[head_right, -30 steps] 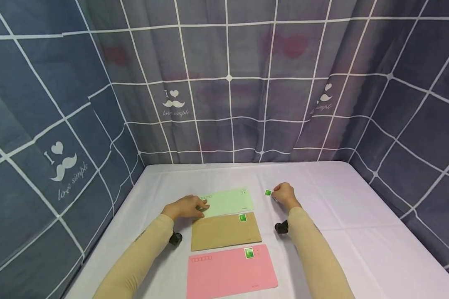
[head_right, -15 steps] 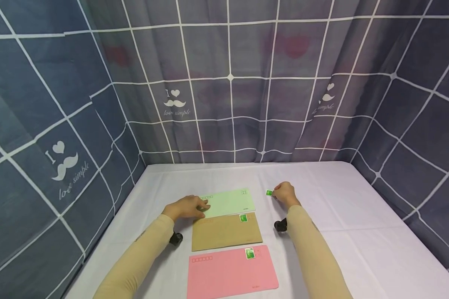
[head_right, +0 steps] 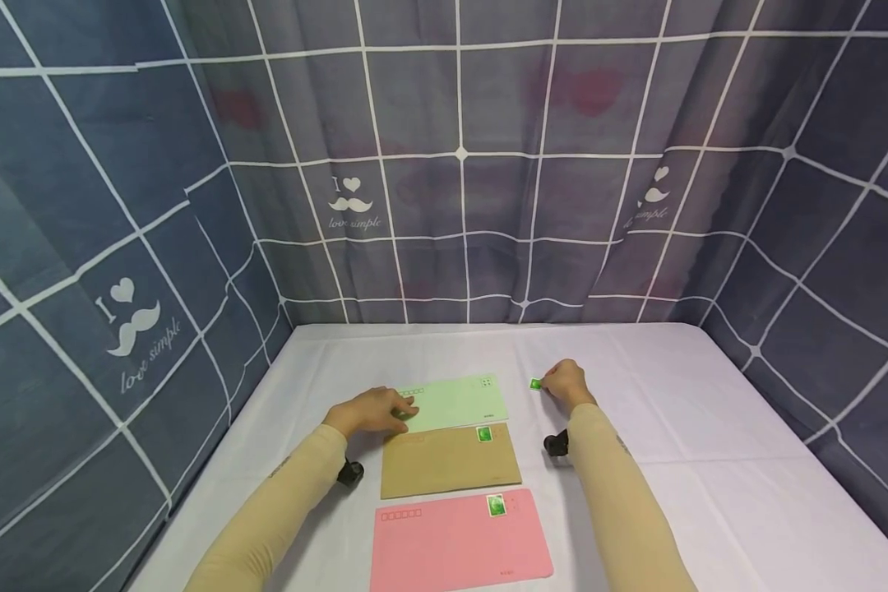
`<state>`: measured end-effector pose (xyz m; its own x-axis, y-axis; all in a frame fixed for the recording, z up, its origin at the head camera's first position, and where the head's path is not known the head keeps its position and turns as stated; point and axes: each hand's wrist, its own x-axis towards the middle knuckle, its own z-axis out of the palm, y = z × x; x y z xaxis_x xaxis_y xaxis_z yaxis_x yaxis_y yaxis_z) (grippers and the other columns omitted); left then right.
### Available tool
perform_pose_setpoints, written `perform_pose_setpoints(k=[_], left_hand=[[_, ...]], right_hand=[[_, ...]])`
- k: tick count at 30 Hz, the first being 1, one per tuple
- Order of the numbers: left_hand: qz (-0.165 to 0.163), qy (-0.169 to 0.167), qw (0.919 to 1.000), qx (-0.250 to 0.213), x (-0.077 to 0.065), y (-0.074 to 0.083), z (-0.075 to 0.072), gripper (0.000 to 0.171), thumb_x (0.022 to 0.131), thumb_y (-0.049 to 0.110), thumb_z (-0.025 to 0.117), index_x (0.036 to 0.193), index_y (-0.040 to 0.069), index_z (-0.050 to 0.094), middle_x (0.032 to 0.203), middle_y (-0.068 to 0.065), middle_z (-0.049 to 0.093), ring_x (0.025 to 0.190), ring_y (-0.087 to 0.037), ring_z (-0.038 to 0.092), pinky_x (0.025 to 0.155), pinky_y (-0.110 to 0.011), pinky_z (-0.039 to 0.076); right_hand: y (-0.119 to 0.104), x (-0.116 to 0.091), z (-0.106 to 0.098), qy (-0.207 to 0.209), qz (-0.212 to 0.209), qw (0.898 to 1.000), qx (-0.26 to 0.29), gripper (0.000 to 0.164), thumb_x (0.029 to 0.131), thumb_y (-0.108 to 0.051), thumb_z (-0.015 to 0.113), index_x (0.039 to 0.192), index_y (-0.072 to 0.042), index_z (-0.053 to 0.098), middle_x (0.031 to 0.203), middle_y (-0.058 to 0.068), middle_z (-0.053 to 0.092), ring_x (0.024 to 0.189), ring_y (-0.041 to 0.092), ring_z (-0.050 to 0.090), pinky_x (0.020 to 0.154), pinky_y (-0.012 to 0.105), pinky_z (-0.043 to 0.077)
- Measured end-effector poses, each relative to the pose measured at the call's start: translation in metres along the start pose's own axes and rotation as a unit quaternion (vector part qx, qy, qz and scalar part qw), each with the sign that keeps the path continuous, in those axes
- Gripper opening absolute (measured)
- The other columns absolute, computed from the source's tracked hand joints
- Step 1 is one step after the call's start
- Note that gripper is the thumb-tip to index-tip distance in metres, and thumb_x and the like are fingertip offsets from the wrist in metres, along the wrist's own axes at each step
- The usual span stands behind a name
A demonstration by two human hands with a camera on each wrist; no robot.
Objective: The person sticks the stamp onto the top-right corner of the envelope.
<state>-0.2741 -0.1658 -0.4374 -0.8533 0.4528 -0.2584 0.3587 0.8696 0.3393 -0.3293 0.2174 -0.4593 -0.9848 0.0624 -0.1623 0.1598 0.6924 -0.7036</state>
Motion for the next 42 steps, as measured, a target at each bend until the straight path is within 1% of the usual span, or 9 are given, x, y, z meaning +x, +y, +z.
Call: perform_pose_setpoints(k=[7, 13, 19, 25, 29, 35, 38, 42], left_hand=[[-0.001, -0.004, 1.0, -0.001, -0.003, 0.001, 0.0, 0.047, 0.087, 0.033, 0.077, 0.132, 0.023, 0.067, 0.151, 0.004, 0.051, 0.147, -0.03, 0.039, 0.122, -0.05, 0.029], [0.003, -0.006, 1.0, 0.003, -0.004, 0.003, 0.001, 0.047, 0.087, 0.033, 0.076, 0.132, 0.023, 0.067, 0.151, 0.003, 0.051, 0.148, -0.031, 0.038, 0.123, -0.05, 0.028], [0.003, -0.008, 1.0, 0.003, -0.004, 0.004, 0.004, 0.047, 0.087, 0.033, 0.076, 0.132, 0.024, 0.067, 0.151, 0.003, 0.051, 0.148, -0.032, 0.037, 0.123, -0.051, 0.028], [0.004, -0.004, 0.9999, 0.009, -0.003, 0.003, 0.003, 0.046, 0.087, 0.034, 0.077, 0.131, 0.024, 0.068, 0.15, 0.004, 0.052, 0.147, -0.03, 0.04, 0.122, -0.048, 0.03], [0.004, -0.005, 1.0, 0.005, -0.003, 0.003, 0.001, 0.047, 0.087, 0.033, 0.077, 0.132, 0.023, 0.067, 0.151, 0.004, 0.051, 0.147, -0.03, 0.04, 0.122, -0.049, 0.03], [0.004, -0.005, 1.0, 0.003, -0.003, 0.004, 0.0, 0.048, 0.086, 0.033, 0.077, 0.132, 0.024, 0.067, 0.151, 0.004, 0.05, 0.147, -0.03, 0.04, 0.122, -0.049, 0.03], [0.006, -0.003, 1.0, 0.001, -0.004, 0.004, 0.0, 0.048, 0.086, 0.033, 0.077, 0.132, 0.023, 0.067, 0.151, 0.003, 0.051, 0.147, -0.03, 0.04, 0.122, -0.049, 0.031], [0.005, -0.005, 1.0, -0.001, -0.005, 0.005, 0.001, 0.048, 0.086, 0.033, 0.077, 0.132, 0.023, 0.067, 0.15, 0.003, 0.051, 0.147, -0.03, 0.04, 0.122, -0.049, 0.03]], right_hand=[[0.0, 0.002, 0.001, 0.002, 0.0, 1.0, -0.012, 0.02, 0.09, -0.009, 0.063, 0.098, 0.008, 0.071, 0.073, 0.006, 0.068, 0.07, 0.015, 0.056, 0.065, 0.025, 0.045], [0.003, 0.005, 0.003, 0.012, -0.003, 0.999, -0.032, 0.018, 0.087, -0.009, 0.064, 0.091, 0.006, 0.072, 0.068, 0.003, 0.066, 0.068, 0.016, 0.055, 0.062, 0.023, 0.043], [0.006, 0.007, 0.006, 0.01, -0.005, 0.999, -0.034, 0.016, 0.085, -0.008, 0.063, 0.086, 0.005, 0.073, 0.064, 0.001, 0.064, 0.067, 0.017, 0.055, 0.06, 0.023, 0.043], [0.005, 0.01, 0.007, 0.008, -0.001, 0.999, -0.032, 0.014, 0.086, -0.009, 0.065, 0.085, 0.003, 0.072, 0.068, 0.003, 0.065, 0.069, 0.017, 0.056, 0.06, 0.023, 0.043], [0.003, 0.011, 0.005, 0.012, 0.0, 0.999, -0.037, 0.013, 0.086, -0.009, 0.066, 0.083, 0.002, 0.071, 0.07, 0.004, 0.066, 0.069, 0.018, 0.056, 0.06, 0.024, 0.044], [0.0, 0.01, 0.004, 0.018, -0.001, 0.999, -0.052, 0.013, 0.086, -0.009, 0.067, 0.08, 0.002, 0.07, 0.075, 0.009, 0.067, 0.074, 0.022, 0.057, 0.067, 0.029, 0.047], [0.0, 0.01, 0.005, 0.019, -0.007, 0.998, -0.054, 0.014, 0.085, -0.009, 0.065, 0.081, 0.003, 0.071, 0.079, 0.012, 0.068, 0.075, 0.024, 0.058, 0.069, 0.031, 0.048], [0.002, 0.01, 0.007, 0.02, -0.02, 0.998, -0.057, 0.015, 0.085, -0.007, 0.062, 0.08, 0.003, 0.071, 0.08, 0.013, 0.069, 0.074, 0.024, 0.058, 0.066, 0.03, 0.047]])
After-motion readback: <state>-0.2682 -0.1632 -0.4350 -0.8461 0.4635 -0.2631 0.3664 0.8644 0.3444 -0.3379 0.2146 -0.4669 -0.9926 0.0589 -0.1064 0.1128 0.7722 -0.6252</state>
